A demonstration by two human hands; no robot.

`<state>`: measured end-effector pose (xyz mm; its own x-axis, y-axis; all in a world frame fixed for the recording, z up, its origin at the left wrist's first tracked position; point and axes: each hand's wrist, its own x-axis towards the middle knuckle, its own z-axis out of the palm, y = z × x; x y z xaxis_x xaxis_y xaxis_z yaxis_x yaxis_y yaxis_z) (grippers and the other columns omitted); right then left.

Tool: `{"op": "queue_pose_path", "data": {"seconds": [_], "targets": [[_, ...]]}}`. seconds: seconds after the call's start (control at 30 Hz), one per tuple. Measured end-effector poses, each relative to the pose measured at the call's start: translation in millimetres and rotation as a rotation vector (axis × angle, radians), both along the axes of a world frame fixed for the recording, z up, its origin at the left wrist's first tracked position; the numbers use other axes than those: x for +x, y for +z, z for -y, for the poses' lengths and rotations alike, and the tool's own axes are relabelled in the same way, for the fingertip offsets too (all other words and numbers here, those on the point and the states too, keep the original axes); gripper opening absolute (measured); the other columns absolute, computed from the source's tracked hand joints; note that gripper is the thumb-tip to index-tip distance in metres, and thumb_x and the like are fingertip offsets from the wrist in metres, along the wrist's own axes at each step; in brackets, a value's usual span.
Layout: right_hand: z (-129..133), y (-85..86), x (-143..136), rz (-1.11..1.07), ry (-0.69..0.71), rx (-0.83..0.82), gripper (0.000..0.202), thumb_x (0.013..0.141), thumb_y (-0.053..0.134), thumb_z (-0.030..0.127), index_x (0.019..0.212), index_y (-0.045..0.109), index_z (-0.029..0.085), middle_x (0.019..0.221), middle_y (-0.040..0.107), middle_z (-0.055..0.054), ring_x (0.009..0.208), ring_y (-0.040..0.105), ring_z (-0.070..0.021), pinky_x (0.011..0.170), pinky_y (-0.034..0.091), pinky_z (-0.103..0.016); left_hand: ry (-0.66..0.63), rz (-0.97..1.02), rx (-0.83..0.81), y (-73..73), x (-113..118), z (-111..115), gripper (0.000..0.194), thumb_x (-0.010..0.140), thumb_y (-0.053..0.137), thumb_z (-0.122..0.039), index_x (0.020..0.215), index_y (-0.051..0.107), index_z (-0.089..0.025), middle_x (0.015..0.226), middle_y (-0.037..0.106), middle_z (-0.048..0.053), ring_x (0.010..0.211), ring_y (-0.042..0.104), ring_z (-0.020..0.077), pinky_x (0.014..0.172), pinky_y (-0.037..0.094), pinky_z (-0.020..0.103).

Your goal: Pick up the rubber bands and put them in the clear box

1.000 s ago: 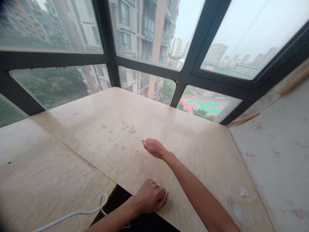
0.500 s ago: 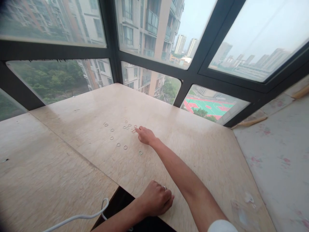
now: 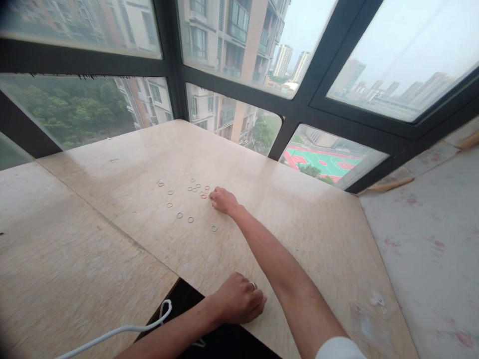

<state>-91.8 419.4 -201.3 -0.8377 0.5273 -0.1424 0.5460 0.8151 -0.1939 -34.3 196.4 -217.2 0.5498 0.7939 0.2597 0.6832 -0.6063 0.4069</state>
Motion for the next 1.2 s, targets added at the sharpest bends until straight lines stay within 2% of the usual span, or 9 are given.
{"op": "queue_pose_path", "data": {"seconds": [0.1,0.2,0.4,0.5,0.67,0.8,0.93,1.07,1.2], "targets": [[-1,-0.1,2,0.012,-0.027,0.006,0.03,0.091,0.042,0.019,0.113,0.062,0.017,0.115,0.054,-0.01,0.103,0.053,-0.0188,0.078,0.042,-0.026,-0.007,0.007,0.004,0.7,0,0,0.032,0.088,0.042,-0.026,0.059,0.048,-0.014,0.052,0.056,0.003,0.043,0.053,0.015,0.043,0.03,0.024],[-1,0.5,-1,0.03,0.0,0.031,0.025,0.091,0.044,0.02,0.106,0.063,0.015,0.111,0.056,-0.012,0.101,0.053,-0.0219,0.075,0.042,-0.029,-0.008,0.009,0.014,1.0,0,0,0.032,0.088,0.043,-0.026,0.059,0.047,-0.014,0.052,0.056,0.004,0.043,0.053,0.0149,0.043,0.029,0.024],[1,-0.1,-10,0.011,0.063,0.012,0.022,0.086,0.043,0.011,0.092,0.064,0.012,0.104,0.059,-0.014,0.095,0.056,-0.0254,0.077,0.041,-0.035,-0.009,0.004,0.013,1.2,-1,-1,0.032,0.088,0.043,-0.026,0.059,0.047,-0.013,0.052,0.056,0.004,0.043,0.053,0.0135,0.044,0.029,0.024],[-1,-0.5,-8,-0.075,0.019,-0.052,0.014,0.082,0.049,0.013,0.087,0.063,0.012,0.102,0.06,-0.013,0.091,0.057,-0.0239,0.077,0.041,-0.035,-0.007,0.001,0.012,0.7,-1,-1,0.033,0.088,0.042,-0.026,0.058,0.047,-0.014,0.052,0.056,0.004,0.043,0.052,0.0132,0.044,0.028,0.024],[2,-3.5,7,-0.367,-0.133,-0.245,0.01,0.079,0.051,0.016,0.079,0.06,0.013,0.087,0.061,-0.007,0.08,0.055,-0.015,0.076,0.041,-0.027,0.012,0.019,0.024,-0.1,-2,-2,0.032,0.087,0.044,-0.027,0.058,0.047,-0.014,0.051,0.055,0.003,0.043,0.051,0.013,0.043,0.024,0.024],[17,-3.8,30,-0.621,-0.289,-0.486,0.013,0.077,0.049,0.023,0.08,0.057,0.013,0.077,0.059,-0.003,0.067,0.055,-0.0106,0.064,0.044,-0.023,0.026,0.04,0.031,-0.7,-5,-3,0.031,0.085,0.045,-0.026,0.057,0.048,-0.014,0.051,0.053,0.002,0.041,0.047,0.011,0.043,0.023,0.025],[33,6.5,63,-0.836,-0.42,-0.709,0.02,0.074,0.052,0.032,0.08,0.054,0.013,0.073,0.056,-0.002,0.059,0.052,-0.0085,0.053,0.043,-0.021,0.035,0.04,0.035,-0.2,-7,-4,0.031,0.086,0.045,-0.025,0.057,0.05,-0.014,0.05,0.051,0.002,0.041,0.043,0.0101,0.045,0.021,0.025],[49,25.4,110,-0.988,-0.516,-0.845,0.023,0.072,0.055,0.036,0.08,0.053,0.014,0.073,0.056,-0.001,0.054,0.048,-0.0066,0.047,0.037,-0.019,0.028,0.049,0.056,1.2,-8,-4,0.033,0.089,0.042,-0.024,0.058,0.049,-0.014,0.05,0.05,0.001,0.042,0.042,0.0098,0.048,0.018,0.027],[72,43.0,169,-1.076,-0.591,-0.92,0.025,0.076,0.055,0.038,0.085,0.051,0.015,0.069,0.054,0.001,0.049,0.045,-0.0061,0.045,0.034,-0.02,0.019,0.049,0.098,1.3,-8,-5,0.034,0.092,0.041,-0.022,0.059,0.047,-0.014,0.051,0.05,0.0,0.043,0.043,0.0098,0.05,0.017,0.03]]}}
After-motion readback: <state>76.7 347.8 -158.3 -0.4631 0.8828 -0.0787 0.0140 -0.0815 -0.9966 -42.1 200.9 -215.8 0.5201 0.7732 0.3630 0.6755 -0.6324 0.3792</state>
